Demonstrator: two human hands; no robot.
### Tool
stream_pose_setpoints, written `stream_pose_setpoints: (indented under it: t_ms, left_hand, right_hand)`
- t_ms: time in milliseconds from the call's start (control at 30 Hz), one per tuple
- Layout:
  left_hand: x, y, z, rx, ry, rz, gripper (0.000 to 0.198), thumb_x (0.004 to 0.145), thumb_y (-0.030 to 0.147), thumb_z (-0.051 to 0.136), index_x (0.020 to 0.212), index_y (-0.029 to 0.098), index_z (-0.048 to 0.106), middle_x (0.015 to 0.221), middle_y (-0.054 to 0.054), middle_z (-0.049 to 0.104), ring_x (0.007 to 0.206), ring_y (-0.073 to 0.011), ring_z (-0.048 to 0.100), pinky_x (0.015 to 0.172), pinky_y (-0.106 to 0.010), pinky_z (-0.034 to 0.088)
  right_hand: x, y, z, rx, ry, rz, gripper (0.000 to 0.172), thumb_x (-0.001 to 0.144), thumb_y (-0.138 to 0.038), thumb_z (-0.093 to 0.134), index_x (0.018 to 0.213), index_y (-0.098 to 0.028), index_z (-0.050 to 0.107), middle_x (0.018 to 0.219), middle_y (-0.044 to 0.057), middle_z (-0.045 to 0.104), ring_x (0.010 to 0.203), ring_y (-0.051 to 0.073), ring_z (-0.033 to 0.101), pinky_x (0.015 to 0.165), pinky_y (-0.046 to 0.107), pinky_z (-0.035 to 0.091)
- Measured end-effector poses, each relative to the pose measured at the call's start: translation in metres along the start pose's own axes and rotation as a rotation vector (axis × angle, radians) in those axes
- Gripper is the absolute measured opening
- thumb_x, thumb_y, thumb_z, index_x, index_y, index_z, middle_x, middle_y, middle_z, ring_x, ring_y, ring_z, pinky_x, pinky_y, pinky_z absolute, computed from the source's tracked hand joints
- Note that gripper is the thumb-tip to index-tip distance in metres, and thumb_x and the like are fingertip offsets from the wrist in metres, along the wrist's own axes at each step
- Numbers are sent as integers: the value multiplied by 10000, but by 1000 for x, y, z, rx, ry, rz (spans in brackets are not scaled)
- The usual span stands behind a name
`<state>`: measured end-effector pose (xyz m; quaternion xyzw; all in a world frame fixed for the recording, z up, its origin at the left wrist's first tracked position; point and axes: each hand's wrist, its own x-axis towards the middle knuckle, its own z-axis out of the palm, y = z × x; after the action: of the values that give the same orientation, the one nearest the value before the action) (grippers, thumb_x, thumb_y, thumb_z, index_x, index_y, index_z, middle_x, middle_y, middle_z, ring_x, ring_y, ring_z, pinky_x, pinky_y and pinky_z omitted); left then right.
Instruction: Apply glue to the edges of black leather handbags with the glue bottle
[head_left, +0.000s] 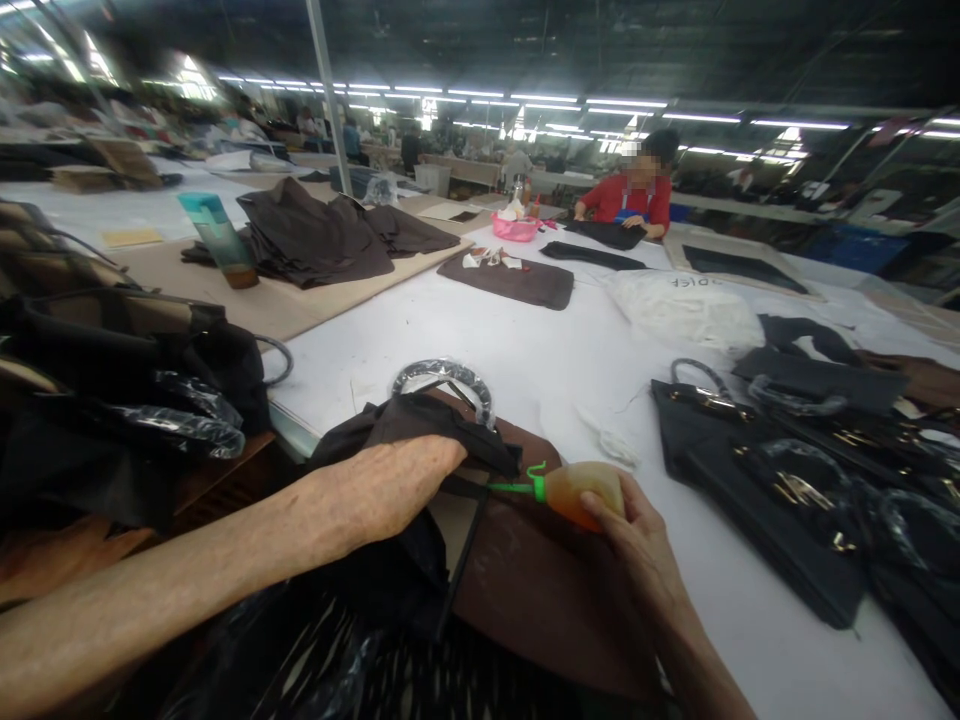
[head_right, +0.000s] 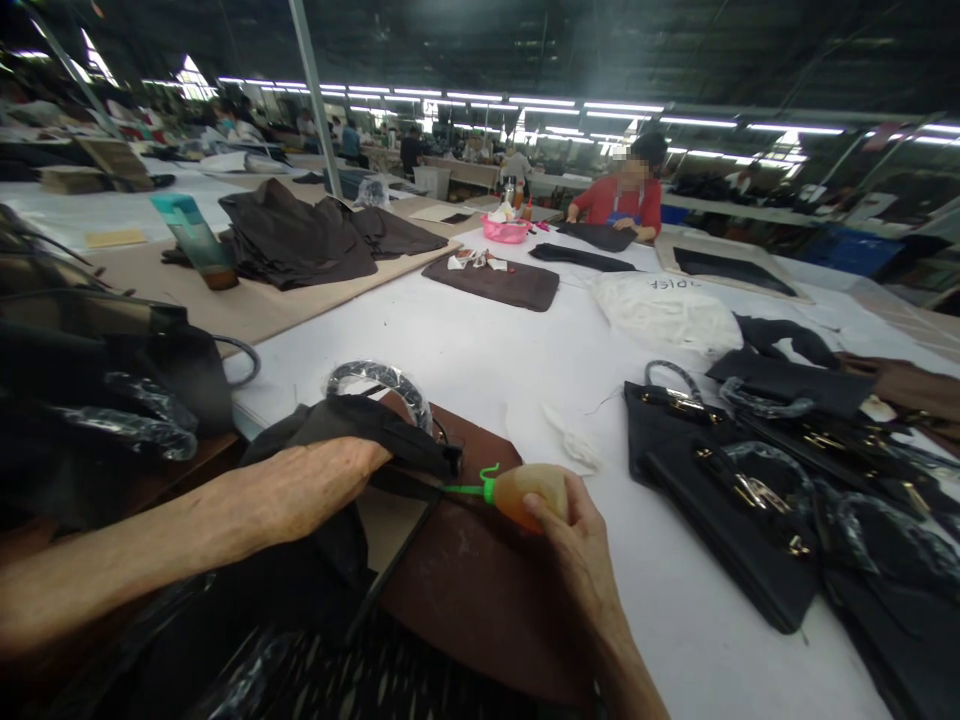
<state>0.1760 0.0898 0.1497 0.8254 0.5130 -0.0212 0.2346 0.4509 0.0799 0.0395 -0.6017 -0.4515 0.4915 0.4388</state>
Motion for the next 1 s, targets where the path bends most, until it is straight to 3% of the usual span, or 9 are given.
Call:
stream_pose_setpoints:
  t_ms: [267,500,600,733,1000]
  left_hand:
    - [-3,1,6,14,-3,-17,476,835,102,327,1281,243,414,1251,-55,536,1164,-207,499,941,-316,410]
    - [-5,-4,13,24,-43,-43,445,820,114,353,1219,273,472,1110,-42,620,1023,-206,595,826,-289,474]
    - [-6,-2,12,30,-43,-49,474,815,104,347,1241,284,453,1128,-40,615,1031,-206,593,820,-286,478]
    - [-6,0,10,40,-35,-54,496,819,101,343,1276,278,417,1183,-51,587,1078,-210,569,858,-300,469]
    - [-7,1,13,31,-26,-45,469,833,83,304,1256,249,424,1223,-61,557,1173,-222,501,983,-387,392]
  right_hand:
    - [-6,-3,2,-73,25,-35,437,659,-428,735,1002,-206,582,872,-2,626,824,226,554,709,277,445]
    - [-16,-6,-1,-36,-59,51,426,714,-478,677,1021,-204,564,851,20,629,772,257,584,550,305,498]
    - [-16,-3,2,-44,-23,17,428,705,-463,698,1022,-210,559,869,10,631,807,241,572,636,295,487]
    - [-14,2,8,-52,41,-51,441,713,-441,706,1063,-231,540,917,-9,623,856,219,550,737,280,443]
    - [-25,-7,7,-80,11,-43,420,710,-456,688,1025,-212,557,893,2,636,832,224,564,707,272,453]
